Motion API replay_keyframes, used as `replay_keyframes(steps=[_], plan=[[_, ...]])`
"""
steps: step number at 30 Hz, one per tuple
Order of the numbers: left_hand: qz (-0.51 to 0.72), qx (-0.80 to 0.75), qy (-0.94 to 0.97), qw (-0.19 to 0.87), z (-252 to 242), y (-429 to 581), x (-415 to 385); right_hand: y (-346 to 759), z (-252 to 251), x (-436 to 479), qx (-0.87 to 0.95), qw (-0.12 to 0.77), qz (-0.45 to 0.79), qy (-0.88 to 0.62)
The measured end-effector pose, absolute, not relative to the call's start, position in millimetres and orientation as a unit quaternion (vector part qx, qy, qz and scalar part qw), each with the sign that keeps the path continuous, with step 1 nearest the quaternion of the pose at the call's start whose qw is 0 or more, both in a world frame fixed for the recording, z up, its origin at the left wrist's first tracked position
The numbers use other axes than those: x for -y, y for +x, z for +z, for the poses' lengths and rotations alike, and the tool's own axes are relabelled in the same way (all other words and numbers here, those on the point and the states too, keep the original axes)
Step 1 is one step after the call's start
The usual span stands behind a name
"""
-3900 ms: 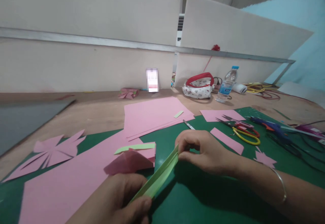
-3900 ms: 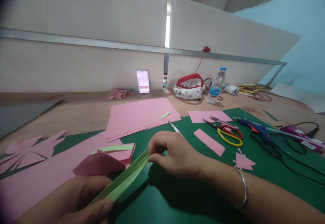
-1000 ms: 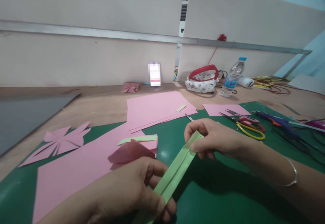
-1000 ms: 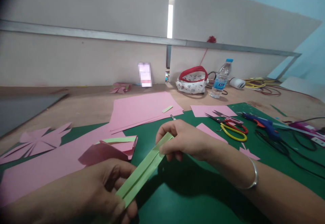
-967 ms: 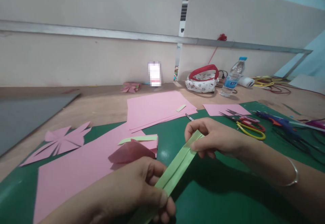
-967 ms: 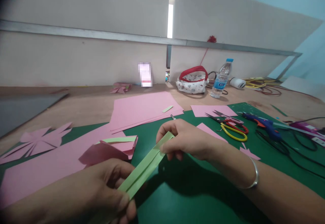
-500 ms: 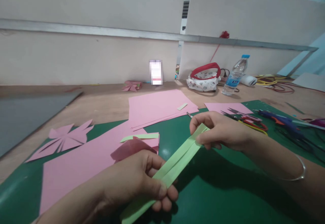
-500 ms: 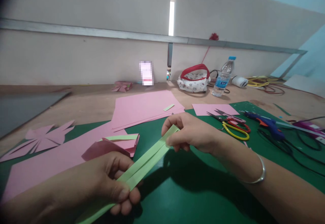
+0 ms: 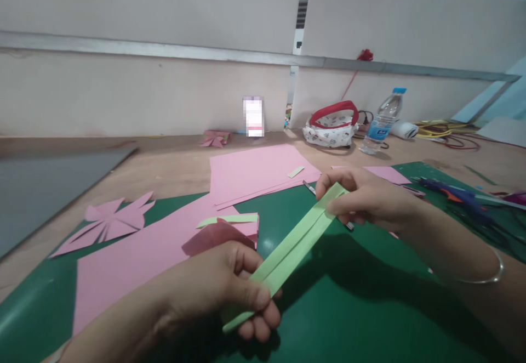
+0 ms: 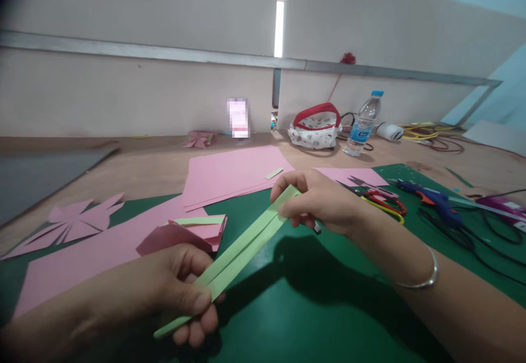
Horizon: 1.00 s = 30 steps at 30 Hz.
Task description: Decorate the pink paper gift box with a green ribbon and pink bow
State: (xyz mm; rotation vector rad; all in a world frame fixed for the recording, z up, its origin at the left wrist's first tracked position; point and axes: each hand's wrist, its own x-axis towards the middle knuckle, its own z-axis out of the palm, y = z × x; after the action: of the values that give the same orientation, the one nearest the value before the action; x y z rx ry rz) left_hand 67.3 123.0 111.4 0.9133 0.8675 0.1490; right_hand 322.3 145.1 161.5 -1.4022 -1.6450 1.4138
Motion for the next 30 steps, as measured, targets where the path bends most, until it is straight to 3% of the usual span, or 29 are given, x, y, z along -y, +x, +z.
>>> replay_keyframes(steps=[10,16,19,24,30], plan=[[0.079,-0.454,0.486,0.743,127,52,-111,324,165,-147,0.589,0.3,0.545,-0.516],[0.073,-0.483,0.497,0.717,131,37,-103,322,159,-146,0.618,0.245,0.533,-0.523],[0.07,-0.487,0.525,0.695,134,33,-100,322,159,-146,0.654,0.168,0.514,-0.529],[0.047,-0.498,0.564,0.657,137,30,-98,314,158,-142,0.783,0.018,0.383,-0.49],[0.009,-0.512,0.604,0.611,130,25,-99,296,140,-131,0.862,0.021,0.25,-0.442]])
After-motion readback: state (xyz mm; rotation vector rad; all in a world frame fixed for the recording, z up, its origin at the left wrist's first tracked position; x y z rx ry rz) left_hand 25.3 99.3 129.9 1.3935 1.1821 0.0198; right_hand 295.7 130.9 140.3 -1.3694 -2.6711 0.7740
